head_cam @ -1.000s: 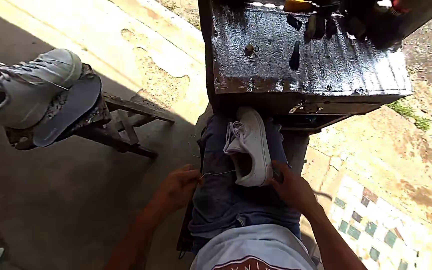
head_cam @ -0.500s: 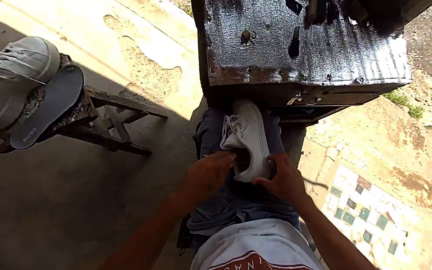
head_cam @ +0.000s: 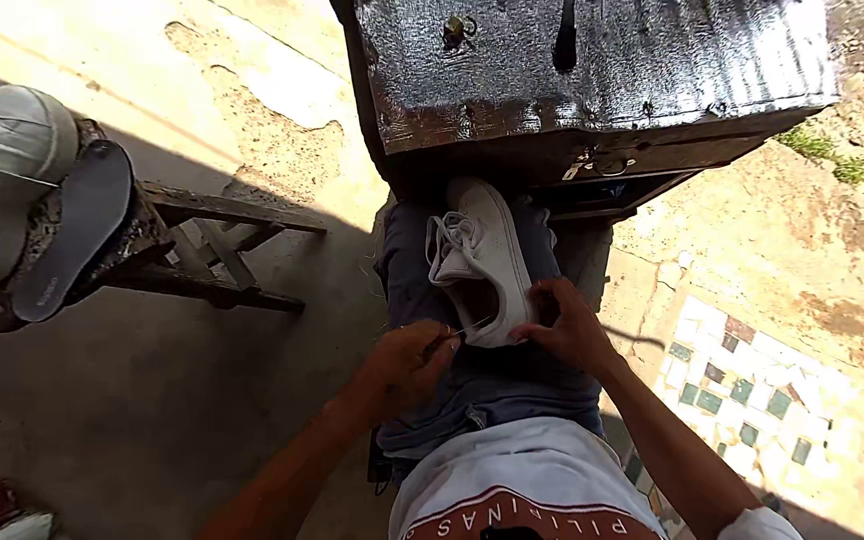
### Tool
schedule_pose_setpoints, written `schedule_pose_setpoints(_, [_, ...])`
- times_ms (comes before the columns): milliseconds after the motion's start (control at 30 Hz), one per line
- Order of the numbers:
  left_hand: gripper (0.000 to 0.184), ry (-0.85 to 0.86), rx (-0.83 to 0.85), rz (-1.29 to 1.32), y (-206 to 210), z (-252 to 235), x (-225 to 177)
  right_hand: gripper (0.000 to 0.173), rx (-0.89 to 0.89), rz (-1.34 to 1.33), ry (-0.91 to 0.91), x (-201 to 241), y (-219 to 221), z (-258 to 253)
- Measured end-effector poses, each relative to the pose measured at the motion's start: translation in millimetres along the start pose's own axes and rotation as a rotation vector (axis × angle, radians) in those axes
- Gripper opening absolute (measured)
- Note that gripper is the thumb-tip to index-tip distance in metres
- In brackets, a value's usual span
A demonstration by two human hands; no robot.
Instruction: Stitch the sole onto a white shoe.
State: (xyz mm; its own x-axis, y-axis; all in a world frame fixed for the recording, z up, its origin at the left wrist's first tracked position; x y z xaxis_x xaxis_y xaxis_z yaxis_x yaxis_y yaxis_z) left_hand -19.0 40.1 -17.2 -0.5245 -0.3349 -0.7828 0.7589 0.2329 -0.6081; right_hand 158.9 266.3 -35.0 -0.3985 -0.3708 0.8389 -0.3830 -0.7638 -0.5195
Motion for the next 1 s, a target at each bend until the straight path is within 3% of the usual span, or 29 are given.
schedule_pose_setpoints(100, [0.057, -0.248, 0.457, 0.678, 9.5, -37.0, 3.7, 0.038, -0.153, -0.443, 0.004, -29.3, -4.0, 3.7])
schedule_pose_setpoints(167, [0.043, -0.252, 0.691, 0.970, 22.8, -51.9, 15.6, 0.023, -0.188, -0.535, -0.045, -40.9, 0.0, 7.2])
schedule_pose_setpoints(267, [0.031, -0.176, 0.874, 1.144, 34.2, -64.7, 21.3, 0.040, -0.254, -0.541, 0.004, -31.1, -21.2, 9.8])
schedule_pose_setpoints(333, [0.032, -0.188, 0.894, 1.186, 40.0, -63.0, 23.7, 0.049, -0.238, -0.463, 0.063, -18.2, -31.7, 20.4])
schedule_pose_setpoints(500, [0.029, -0.188, 0.897, 1.212, 43.1, -62.8, 26.8, 0.032, 0.012, -0.106, 0.069, -19.6, -16.2, 38.5])
schedule_pose_setpoints(1000, [0.033, -0.226, 0.782, 1.298, 46.7, -53.5, 31.6, 0.032, 0.104, -0.208, 0.112, -21.3, -5.9, 35.7])
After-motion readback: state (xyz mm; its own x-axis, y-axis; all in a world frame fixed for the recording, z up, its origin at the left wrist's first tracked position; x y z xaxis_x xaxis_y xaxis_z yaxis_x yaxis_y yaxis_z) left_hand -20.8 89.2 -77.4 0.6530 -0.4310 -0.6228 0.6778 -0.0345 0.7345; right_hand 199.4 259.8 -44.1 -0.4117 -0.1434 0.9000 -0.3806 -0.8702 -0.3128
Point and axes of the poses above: each hand's wrist, its own z-axis away from the middle knuckle, its own y-axis out of the palm, x = y × z, the point moved 2 cm from there along -z, towards the middle knuckle, and after that the axes turned 5 degrees about -z, right-handed, at the moved point
